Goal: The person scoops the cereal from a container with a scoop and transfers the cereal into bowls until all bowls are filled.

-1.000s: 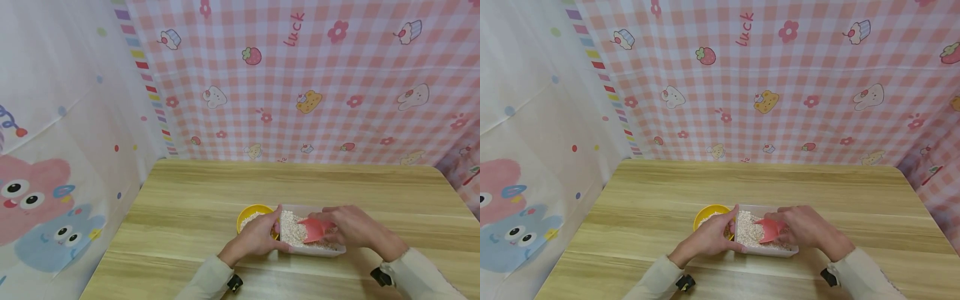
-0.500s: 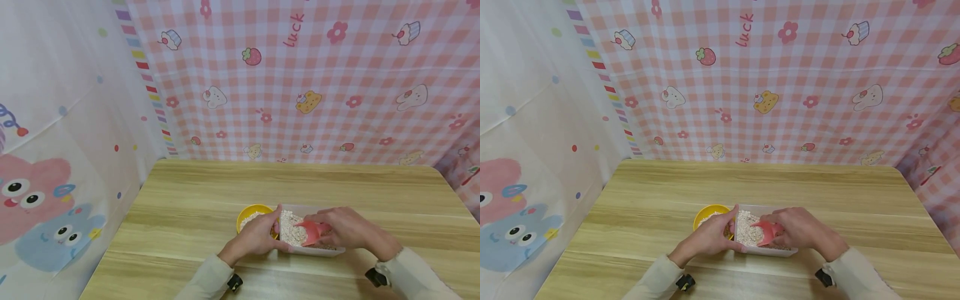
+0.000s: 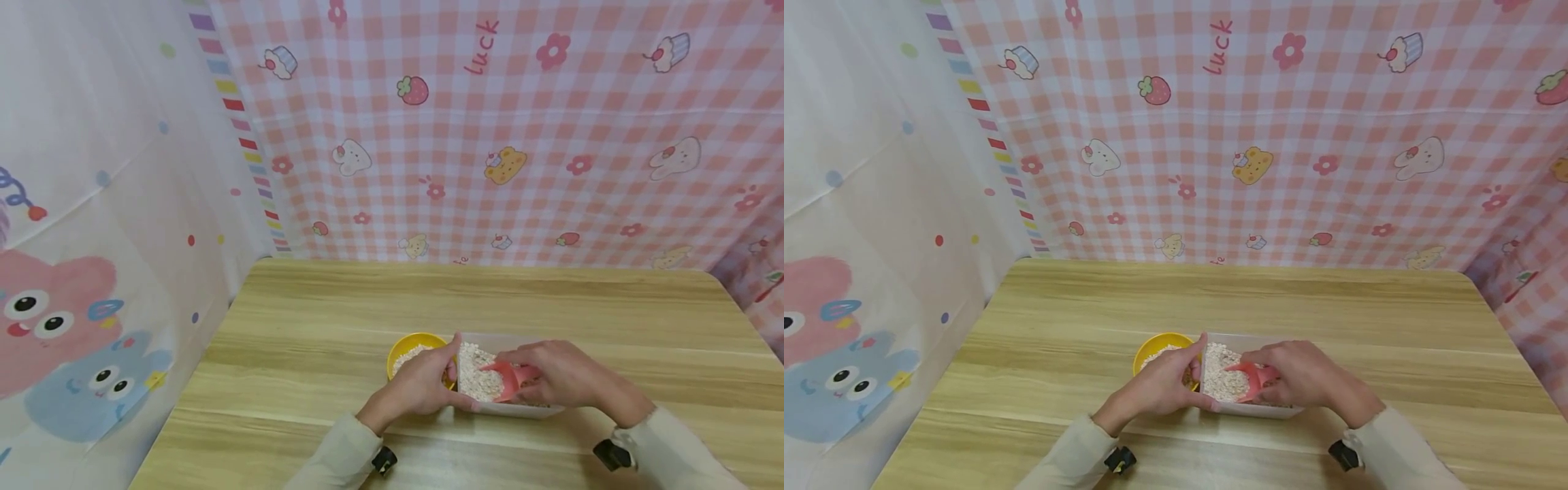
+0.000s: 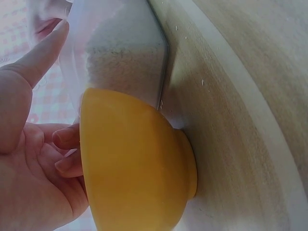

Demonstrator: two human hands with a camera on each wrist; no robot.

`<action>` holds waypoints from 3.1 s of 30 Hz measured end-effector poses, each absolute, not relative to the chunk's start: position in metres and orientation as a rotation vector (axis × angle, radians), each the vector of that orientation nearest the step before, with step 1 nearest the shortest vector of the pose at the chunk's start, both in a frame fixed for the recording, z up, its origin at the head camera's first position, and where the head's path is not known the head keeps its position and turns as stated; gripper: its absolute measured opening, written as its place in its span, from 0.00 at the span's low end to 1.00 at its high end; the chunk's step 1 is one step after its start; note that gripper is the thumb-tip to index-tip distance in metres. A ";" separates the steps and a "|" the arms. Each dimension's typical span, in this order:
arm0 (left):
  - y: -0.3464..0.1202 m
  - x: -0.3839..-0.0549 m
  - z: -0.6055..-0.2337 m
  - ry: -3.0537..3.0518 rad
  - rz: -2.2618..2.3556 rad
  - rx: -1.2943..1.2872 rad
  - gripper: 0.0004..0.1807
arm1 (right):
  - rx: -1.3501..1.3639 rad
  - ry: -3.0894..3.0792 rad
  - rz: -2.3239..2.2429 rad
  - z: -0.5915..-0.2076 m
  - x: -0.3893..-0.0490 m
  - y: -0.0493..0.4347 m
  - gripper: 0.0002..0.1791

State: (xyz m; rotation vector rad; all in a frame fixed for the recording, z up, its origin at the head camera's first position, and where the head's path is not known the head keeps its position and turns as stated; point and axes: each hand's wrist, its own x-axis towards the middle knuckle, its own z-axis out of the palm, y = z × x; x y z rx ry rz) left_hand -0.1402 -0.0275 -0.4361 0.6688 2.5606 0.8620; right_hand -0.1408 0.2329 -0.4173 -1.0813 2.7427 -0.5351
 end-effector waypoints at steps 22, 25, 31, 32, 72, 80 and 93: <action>-0.028 -0.140 -0.437 2.568 0.855 0.677 0.63 | -0.863 2.666 -0.761 -0.419 -0.140 0.250 0.30; -0.028 -0.140 -0.437 2.572 0.854 0.679 0.63 | -0.837 2.645 -0.792 -0.420 -0.141 0.251 0.30; -0.028 -0.140 -0.438 2.568 0.858 0.682 0.63 | -0.883 2.596 -0.918 -0.421 -0.141 0.253 0.30; -0.029 -0.140 -0.438 2.567 0.860 0.681 0.63 | -0.895 2.588 -0.935 -0.421 -0.141 0.254 0.30; -0.035 -0.137 -0.441 2.594 0.995 0.769 0.59 | -0.840 2.520 -1.188 -0.433 -0.140 0.260 0.28; -0.043 -0.134 -0.440 2.605 1.118 0.676 0.50 | -0.822 2.505 -1.203 -0.433 -0.140 0.260 0.29; -0.068 -0.131 -0.440 2.632 1.431 0.554 0.31 | -0.823 2.532 -1.175 -0.433 -0.139 0.259 0.29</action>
